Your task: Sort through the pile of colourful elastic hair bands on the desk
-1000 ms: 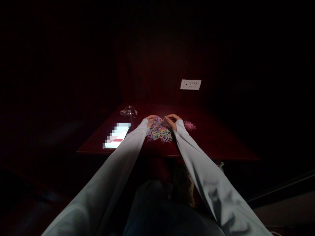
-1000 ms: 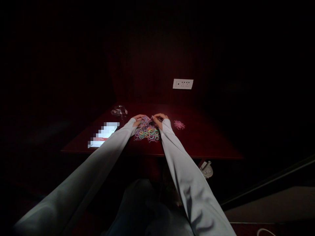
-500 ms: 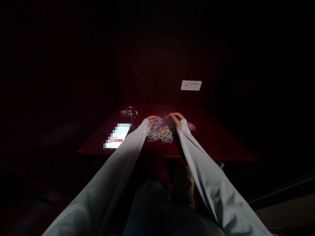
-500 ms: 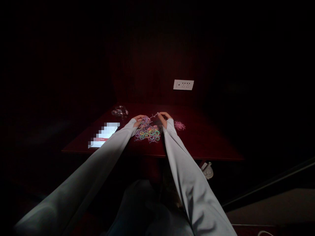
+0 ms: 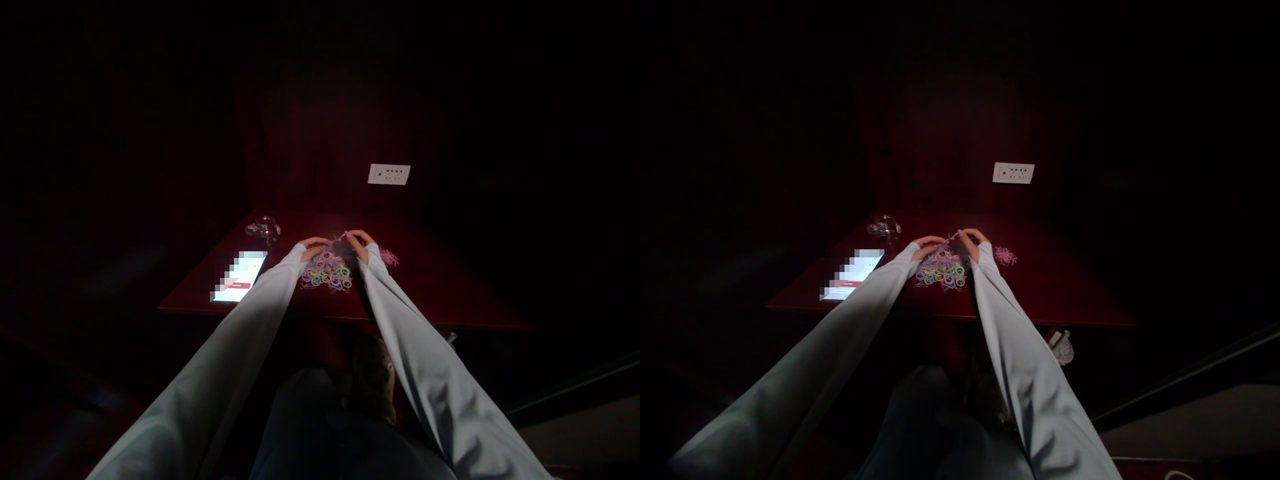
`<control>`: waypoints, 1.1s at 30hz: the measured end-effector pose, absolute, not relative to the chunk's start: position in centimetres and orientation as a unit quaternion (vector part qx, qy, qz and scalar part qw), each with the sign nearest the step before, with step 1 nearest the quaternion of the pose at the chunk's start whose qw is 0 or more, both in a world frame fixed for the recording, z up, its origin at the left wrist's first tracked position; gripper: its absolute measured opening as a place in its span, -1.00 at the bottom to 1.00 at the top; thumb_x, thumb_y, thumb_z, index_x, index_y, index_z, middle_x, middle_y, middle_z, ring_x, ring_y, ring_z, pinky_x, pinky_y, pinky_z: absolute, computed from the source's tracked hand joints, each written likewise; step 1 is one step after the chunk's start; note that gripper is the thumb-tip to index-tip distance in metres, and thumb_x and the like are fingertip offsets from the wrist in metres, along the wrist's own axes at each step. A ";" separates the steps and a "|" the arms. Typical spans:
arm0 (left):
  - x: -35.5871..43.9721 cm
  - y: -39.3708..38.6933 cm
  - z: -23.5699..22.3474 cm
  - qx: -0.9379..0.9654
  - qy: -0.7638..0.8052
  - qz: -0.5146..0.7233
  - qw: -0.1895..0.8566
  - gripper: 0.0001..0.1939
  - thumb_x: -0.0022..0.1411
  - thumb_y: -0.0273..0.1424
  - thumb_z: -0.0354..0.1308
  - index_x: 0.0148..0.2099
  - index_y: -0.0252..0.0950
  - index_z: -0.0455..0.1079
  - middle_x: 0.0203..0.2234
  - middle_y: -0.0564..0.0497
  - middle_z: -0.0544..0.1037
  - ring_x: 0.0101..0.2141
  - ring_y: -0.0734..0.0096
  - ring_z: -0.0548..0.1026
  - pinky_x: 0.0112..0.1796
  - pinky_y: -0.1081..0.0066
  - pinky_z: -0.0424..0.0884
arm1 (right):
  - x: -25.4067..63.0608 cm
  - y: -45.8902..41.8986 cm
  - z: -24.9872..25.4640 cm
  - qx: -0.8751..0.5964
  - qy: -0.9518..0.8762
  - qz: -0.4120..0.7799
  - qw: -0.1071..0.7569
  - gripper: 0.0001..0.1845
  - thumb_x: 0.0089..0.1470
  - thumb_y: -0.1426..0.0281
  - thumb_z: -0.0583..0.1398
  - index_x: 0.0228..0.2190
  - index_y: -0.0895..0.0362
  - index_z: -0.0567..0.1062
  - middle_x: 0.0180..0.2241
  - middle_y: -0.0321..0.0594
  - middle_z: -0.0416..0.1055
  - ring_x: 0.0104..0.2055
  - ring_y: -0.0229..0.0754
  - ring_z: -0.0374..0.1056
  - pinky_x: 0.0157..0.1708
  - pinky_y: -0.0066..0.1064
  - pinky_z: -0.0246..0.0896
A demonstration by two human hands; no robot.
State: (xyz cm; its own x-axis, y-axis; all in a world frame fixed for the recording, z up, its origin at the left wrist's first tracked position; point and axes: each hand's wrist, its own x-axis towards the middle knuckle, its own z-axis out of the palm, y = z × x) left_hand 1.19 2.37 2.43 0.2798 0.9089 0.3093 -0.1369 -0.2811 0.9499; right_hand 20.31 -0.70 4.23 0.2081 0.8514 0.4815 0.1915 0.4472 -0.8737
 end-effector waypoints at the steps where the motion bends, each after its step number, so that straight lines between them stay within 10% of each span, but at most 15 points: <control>1: 1.2 2.2 2.6 0.624 0.313 0.506 0.506 -0.82 0.04 -0.44 0.34 -0.23 -0.30 0.64 -0.21 -0.09 0.72 -0.09 0.14 0.63 0.14 0.17 0.45 | 20.3 -0.7 4.2 -0.455 -0.574 0.265 0.627 -0.35 -0.19 -0.30 0.32 -0.43 0.03 0.51 -0.38 -0.21 0.54 -0.26 -0.07 0.43 -0.26 -0.28 0.33; 11: 1.8 1.8 2.8 0.649 0.282 0.503 0.496 -0.77 0.27 -0.29 0.26 -0.21 -0.34 0.66 -0.07 -0.16 0.70 0.06 0.08 0.56 0.28 0.11 0.30 | 20.0 -0.7 3.9 -0.422 -0.609 0.290 0.606 -0.41 -0.16 -0.22 0.36 -0.44 0.04 0.54 -0.39 -0.19 0.56 -0.29 -0.10 0.45 -0.22 -0.26 0.36; 33: 1.7 2.2 2.2 0.722 0.332 0.517 0.319 -0.89 0.10 -0.35 0.43 -0.45 -0.18 0.62 -0.17 -0.04 0.70 0.00 0.10 0.51 0.24 0.07 0.19 | 20.5 -0.5 3.6 -0.444 -0.608 0.282 0.596 -0.41 -0.17 -0.24 0.34 -0.45 0.03 0.52 -0.39 -0.22 0.56 -0.31 -0.12 0.41 -0.22 -0.27 0.34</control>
